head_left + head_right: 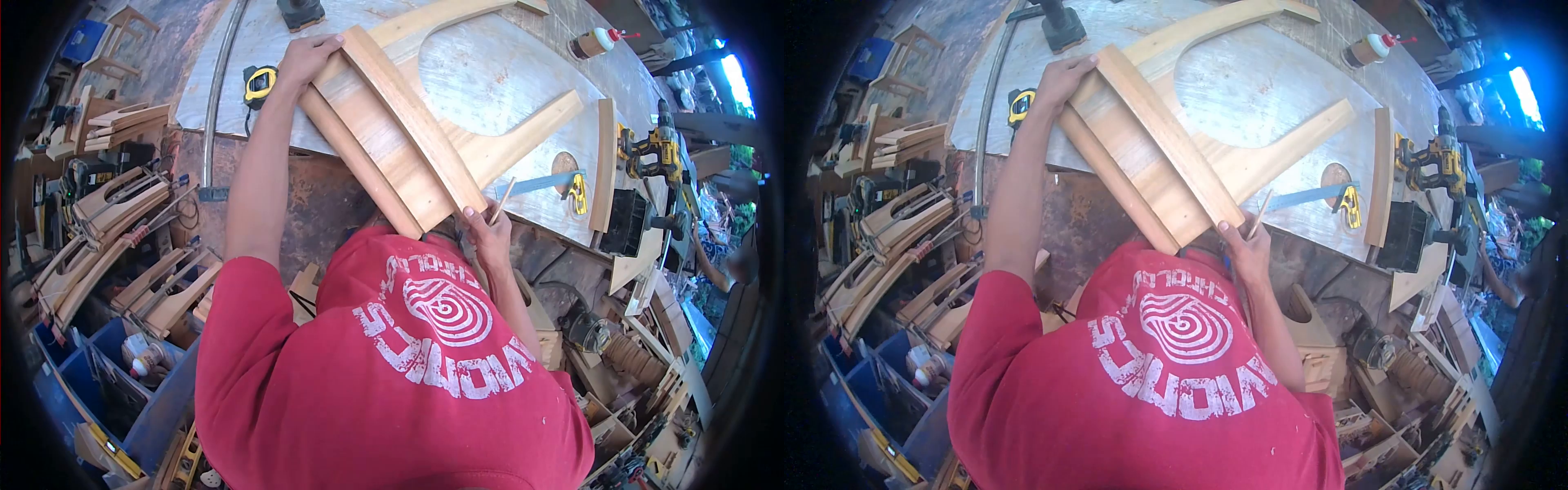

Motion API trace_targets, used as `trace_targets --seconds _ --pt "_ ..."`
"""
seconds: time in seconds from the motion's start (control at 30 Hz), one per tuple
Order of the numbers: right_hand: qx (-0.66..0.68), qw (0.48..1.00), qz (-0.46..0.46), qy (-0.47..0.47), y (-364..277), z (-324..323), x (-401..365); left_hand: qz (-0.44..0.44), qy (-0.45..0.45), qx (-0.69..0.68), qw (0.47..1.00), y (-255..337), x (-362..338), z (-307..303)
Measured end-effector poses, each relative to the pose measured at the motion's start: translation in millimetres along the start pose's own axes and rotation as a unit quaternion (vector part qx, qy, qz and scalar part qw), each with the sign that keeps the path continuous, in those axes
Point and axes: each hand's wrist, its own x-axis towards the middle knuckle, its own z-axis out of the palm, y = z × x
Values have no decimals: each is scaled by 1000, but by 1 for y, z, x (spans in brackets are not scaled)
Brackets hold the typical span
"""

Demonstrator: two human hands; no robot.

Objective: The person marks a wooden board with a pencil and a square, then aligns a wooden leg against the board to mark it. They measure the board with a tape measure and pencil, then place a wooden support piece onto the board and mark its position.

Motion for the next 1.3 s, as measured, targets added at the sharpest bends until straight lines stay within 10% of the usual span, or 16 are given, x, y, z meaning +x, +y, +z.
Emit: trace_targets --seconds 1.3 --pt "9 1000 -2 -3 -1 -4 0 -3 12 19 1000 1 -2 4"
